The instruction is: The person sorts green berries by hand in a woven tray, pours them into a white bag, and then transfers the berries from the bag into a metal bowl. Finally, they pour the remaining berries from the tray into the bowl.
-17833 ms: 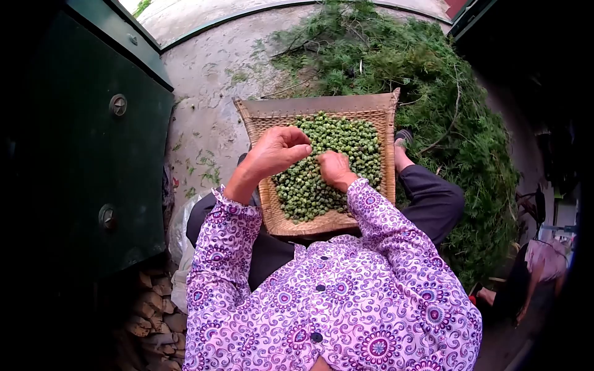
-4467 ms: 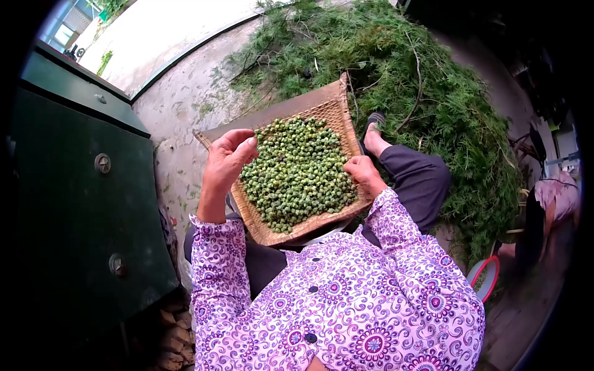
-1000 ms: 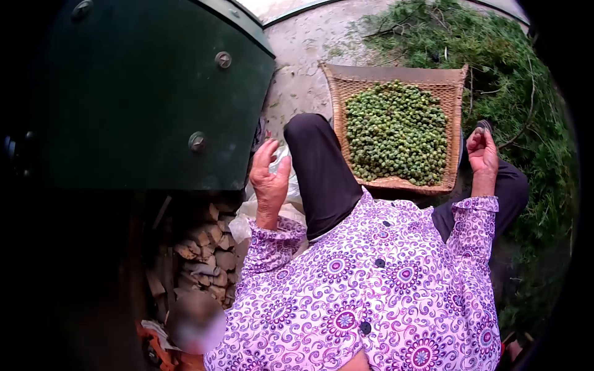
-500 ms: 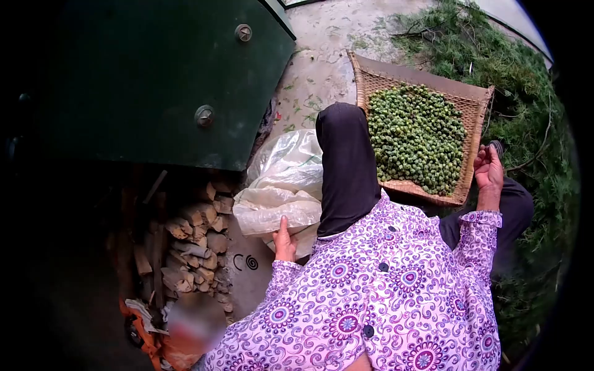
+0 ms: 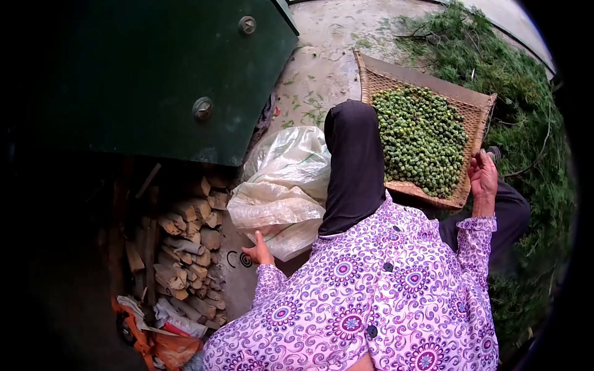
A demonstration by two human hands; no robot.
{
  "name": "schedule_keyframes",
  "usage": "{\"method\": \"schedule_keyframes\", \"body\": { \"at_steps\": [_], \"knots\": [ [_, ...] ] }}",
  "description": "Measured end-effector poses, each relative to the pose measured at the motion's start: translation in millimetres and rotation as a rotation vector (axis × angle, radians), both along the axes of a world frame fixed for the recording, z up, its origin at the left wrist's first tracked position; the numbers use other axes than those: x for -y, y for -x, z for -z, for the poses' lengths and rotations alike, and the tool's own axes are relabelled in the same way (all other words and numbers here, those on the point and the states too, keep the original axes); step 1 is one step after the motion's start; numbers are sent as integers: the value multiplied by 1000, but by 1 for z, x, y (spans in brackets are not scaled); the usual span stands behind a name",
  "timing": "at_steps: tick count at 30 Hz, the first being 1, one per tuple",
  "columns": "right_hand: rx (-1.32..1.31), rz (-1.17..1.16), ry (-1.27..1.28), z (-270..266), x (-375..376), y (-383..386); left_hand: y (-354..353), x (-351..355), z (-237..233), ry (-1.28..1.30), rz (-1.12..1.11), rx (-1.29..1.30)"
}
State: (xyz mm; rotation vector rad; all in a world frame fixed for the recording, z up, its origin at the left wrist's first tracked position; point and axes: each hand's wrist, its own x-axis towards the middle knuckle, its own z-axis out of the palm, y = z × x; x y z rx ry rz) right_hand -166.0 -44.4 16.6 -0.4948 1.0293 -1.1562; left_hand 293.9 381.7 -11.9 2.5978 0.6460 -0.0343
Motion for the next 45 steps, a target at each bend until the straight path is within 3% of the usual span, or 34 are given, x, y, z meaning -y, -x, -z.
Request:
{"method": "schedule_keyframes", "body": {
  "at_steps": [1,3,4,7,9,11,13,17,20,22,23,25,27,29,31,32,33,34,37,38,40,42,45],
  "knots": [
    [-17,0,-14,-3,0,-4,-1,-10,24,0,-2,2],
    [-25,-26,2,-6,1,-9,0,-16,53,993,-117,-132],
    [-36,-52,19,-8,1,-11,-1,-11,54,1137,-58,-205],
    [-70,-60,15,-18,0,-23,-33,23,65,1142,52,-91],
    [-91,-74,34,-32,-1,-32,-63,40,46,1410,230,-253],
    [-62,-159,116,-48,2,-49,-70,65,7,1431,484,-298],
    [-53,-209,189,-83,-2,-86,-73,70,-1,1403,558,-398],
    [-279,-526,539,-144,-21,-169,-52,62,-1,1569,474,-439],
    [-311,-865,666,-171,-44,-233,-40,24,16,1500,458,-509],
    [-359,-1053,780,-163,-61,-280,-24,0,5,1456,419,-627],
    [-397,-1133,802,-151,-72,-305,-23,-22,22,1470,403,-657],
    [-620,-1252,1216,-128,-98,-351,-5,-32,4,1462,424,-659],
    [-643,-1235,1328,-65,-131,-391,6,-33,0,1484,471,-629],
    [-908,-1651,1181,-38,-162,-397,15,-22,-13,1532,370,-637],
    [-750,-2104,1136,-53,-181,-383,25,2,-28,1745,373,-609],
    [-669,-2140,1212,-47,-194,-375,28,14,-27,1749,355,-617],
    [-581,-2173,1291,-42,-203,-369,28,27,-26,1631,382,-567],
    [-659,-2265,1321,-51,-203,-368,28,40,-24,1508,411,-514],
    [-697,-2157,1224,-44,-190,-376,25,69,5,1431,276,-291],
    [-812,-2021,1151,-50,-182,-384,25,71,5,1437,270,-297],
    [-533,-1464,1055,-37,-158,-398,29,75,-6,1461,234,-221],
    [-882,-1467,1187,-40,-136,-410,37,67,-13,1392,258,-176],
    [-1195,-1713,1206,-19,-143,-420,56,65,-36,1282,321,-121]
  ]
}}
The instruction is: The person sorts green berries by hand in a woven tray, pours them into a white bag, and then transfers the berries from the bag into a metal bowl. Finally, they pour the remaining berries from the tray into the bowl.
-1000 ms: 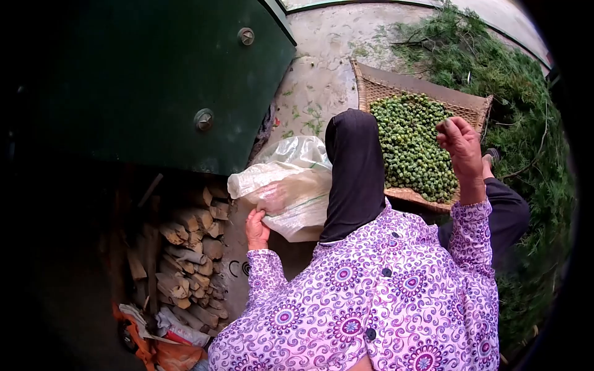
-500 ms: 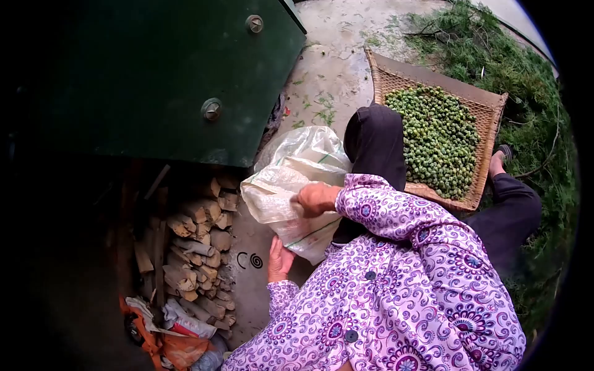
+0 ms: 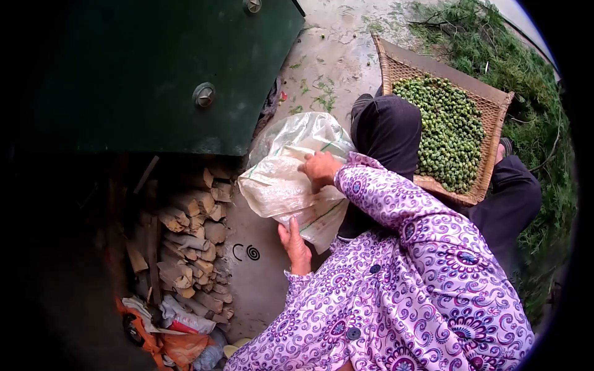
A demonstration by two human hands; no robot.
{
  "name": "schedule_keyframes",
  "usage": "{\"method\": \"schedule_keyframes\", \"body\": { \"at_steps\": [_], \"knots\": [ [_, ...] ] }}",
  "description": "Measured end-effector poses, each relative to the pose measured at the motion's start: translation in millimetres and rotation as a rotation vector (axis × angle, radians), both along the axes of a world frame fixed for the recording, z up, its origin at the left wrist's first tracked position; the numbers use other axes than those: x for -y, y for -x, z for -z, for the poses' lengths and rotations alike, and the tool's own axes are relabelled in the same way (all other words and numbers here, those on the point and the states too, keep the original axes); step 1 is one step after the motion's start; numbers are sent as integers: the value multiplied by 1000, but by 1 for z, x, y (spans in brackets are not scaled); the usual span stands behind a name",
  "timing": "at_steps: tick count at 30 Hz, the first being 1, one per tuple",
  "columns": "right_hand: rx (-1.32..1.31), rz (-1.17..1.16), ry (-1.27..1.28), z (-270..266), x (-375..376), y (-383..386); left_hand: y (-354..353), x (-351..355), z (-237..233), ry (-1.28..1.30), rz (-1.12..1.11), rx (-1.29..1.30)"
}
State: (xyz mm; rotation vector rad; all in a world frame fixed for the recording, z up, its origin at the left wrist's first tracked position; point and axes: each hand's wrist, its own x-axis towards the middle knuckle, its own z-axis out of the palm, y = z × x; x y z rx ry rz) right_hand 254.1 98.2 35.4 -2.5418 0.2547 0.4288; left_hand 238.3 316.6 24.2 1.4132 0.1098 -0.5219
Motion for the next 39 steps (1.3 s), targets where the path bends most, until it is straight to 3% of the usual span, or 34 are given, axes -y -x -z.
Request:
{"method": "schedule_keyframes", "body": {
  "at_steps": [1,3,6,8,9,10,11,12,13,19,20,22,24,26,30,31,32,34,35,37,38,39],
  "knots": [
    [-180,-121,-93,9,-7,-6,7,1,-2,8,-5,-26],
    [-165,-128,-302,25,-42,5,15,1,3,13,-18,-60],
    [-191,-447,-594,16,-76,21,6,0,24,138,-150,-479],
    [-518,-456,-804,19,-62,14,-2,2,35,60,-237,-454],
    [-464,-298,-764,19,-48,5,-4,-3,41,102,-274,-446],
    [-168,-161,-613,27,-31,-5,-6,-5,44,146,-309,-434],
    [-35,143,-570,7,-12,-9,-6,1,30,99,-360,-363],
    [119,298,-406,8,2,-13,-7,1,27,98,-360,-361],
    [34,298,-239,8,10,-15,-7,-1,26,103,-332,-309],
    [-200,291,-209,32,-11,-6,-19,1,9,206,-256,-357],
    [-202,288,-218,36,-5,-9,-22,0,4,240,-245,-393],
    [-184,509,-178,36,15,-16,-26,-2,-11,265,-227,-364],
    [-153,511,-174,26,16,-10,-27,2,-34,350,-114,-370],
    [-224,505,-391,19,8,-11,-35,10,-45,319,-123,-348],
    [-136,440,-280,62,16,-36,-67,42,-92,297,-182,-228],
    [3,783,-639,58,24,-33,-74,52,-111,296,-211,-207],
    [12,793,-634,37,33,-33,-85,55,-124,298,-238,-187],
    [157,1232,-1095,-16,49,-40,-119,49,-129,264,-144,-17],
    [158,1144,-1241,-1,64,-54,-132,49,-134,253,-123,93],
    [297,1067,-1792,-67,82,-56,-156,58,-153,246,-71,236],
    [364,1026,-1750,-100,91,-55,-168,63,-161,251,-36,269],
    [432,883,-1936,-110,105,-62,-169,72,-174,318,-49,261]
  ]
}}
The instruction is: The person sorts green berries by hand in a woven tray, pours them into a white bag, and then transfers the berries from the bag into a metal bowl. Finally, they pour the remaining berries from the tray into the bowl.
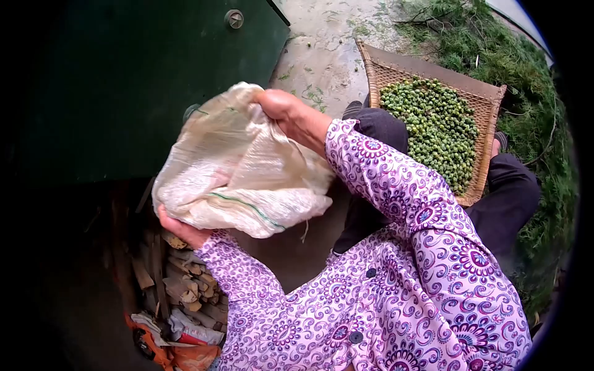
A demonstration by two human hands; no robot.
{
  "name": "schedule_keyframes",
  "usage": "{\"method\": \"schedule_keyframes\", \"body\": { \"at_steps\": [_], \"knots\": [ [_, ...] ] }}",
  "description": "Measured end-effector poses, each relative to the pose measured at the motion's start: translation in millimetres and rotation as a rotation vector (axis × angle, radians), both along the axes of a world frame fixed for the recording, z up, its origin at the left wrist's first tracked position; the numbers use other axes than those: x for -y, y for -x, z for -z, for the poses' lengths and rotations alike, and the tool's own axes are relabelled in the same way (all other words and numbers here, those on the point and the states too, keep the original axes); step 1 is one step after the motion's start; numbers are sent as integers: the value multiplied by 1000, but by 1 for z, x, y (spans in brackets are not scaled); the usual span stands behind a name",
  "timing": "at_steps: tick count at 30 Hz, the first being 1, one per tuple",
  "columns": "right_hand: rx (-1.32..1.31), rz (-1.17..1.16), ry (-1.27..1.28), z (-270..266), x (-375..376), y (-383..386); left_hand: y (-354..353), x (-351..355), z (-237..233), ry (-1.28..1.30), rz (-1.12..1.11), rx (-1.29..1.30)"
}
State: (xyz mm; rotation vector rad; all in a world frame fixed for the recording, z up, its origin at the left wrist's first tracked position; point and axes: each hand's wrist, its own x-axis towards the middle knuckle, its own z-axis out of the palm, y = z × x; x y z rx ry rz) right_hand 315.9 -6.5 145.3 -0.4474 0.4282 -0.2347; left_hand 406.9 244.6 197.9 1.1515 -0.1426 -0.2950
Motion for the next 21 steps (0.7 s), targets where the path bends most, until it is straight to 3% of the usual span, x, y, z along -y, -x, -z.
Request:
{"method": "schedule_keyframes", "body": {
  "at_steps": [2,3,6,7,8,9,11,14,16,17,19,21],
  "knots": [
    [152,19,163,-58,13,17,20,29,-37,79,-96,37],
    [209,22,116,-71,21,23,20,26,-34,81,-101,42],
    [-8,94,387,-33,60,26,-10,-4,11,-8,33,34],
    [-145,139,515,-11,65,31,-12,-6,22,-116,68,-43],
    [-292,130,595,12,66,34,-29,-24,60,-17,238,-226],
    [-425,104,727,41,69,37,-23,-25,81,-15,215,-343],
    [-543,-13,647,30,64,42,-21,-40,129,23,176,-512],
    [-489,46,845,54,68,38,-12,-45,135,28,137,-513],
    [-501,46,900,53,64,38,-11,-42,128,-260,43,-185],
    [-517,59,946,53,61,39,-9,-40,123,-257,39,-182],
    [-530,65,884,48,58,39,15,-13,72,-1285,-413,688],
    [-508,110,977,65,58,34,33,10,33,-1301,-228,1270]
  ]
}}
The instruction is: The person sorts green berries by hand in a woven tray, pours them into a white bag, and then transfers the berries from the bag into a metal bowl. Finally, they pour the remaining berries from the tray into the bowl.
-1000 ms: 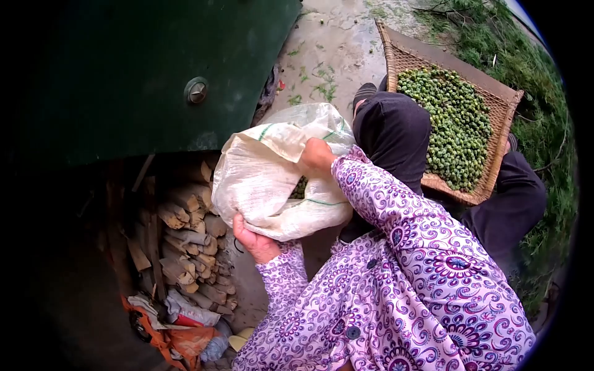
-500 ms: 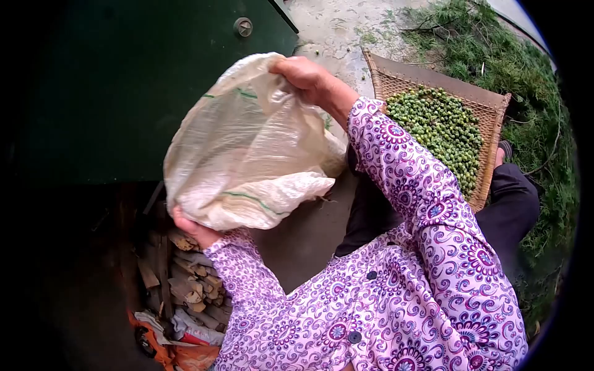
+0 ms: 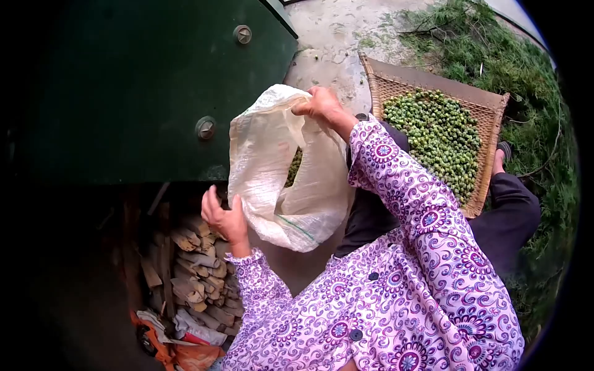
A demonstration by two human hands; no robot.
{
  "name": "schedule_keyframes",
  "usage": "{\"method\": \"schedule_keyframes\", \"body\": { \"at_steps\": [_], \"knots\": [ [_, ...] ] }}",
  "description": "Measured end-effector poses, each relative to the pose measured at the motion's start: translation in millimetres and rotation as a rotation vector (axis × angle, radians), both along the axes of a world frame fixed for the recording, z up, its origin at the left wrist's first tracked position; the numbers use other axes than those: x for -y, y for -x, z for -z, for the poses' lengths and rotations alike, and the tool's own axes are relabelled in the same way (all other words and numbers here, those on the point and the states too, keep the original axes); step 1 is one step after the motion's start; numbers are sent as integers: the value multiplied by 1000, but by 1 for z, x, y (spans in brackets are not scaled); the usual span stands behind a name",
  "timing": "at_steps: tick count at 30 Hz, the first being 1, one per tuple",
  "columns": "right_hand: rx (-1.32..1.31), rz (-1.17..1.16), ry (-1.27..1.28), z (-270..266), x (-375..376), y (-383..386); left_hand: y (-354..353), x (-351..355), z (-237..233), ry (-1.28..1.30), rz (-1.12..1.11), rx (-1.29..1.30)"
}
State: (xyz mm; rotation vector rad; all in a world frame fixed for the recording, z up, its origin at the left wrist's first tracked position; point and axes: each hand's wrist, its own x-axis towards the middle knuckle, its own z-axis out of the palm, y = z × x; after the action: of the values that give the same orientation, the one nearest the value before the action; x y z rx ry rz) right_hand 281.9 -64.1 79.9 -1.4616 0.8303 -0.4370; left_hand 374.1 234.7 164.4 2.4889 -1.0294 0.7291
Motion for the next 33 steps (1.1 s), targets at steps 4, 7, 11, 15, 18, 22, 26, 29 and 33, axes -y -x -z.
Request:
{"method": "schedule_keyframes", "body": {
  "at_steps": [4,7,11,15,18,22,26,29,33],
  "knots": [
    [-189,78,297,-17,-6,6,3,58,27,-69,665,-486],
    [-260,301,797,-33,-28,8,0,75,71,-452,775,-482],
    [107,-48,1358,-66,-52,16,-10,74,103,-903,619,-370],
    [-150,-461,1216,-24,-53,6,-39,65,110,-993,612,-99],
    [-596,-454,1097,1,-23,3,-103,52,102,-901,510,-42],
    [-784,-535,936,-7,-22,-5,-123,47,101,-973,404,-262],
    [-189,-377,1248,-20,-49,-30,-102,81,98,-903,380,-379],
    [-131,-602,1030,0,-73,-34,-112,102,96,-640,379,-639],
    [-302,-738,1059,27,-77,-25,-119,116,80,-506,315,-658]
  ]
}}
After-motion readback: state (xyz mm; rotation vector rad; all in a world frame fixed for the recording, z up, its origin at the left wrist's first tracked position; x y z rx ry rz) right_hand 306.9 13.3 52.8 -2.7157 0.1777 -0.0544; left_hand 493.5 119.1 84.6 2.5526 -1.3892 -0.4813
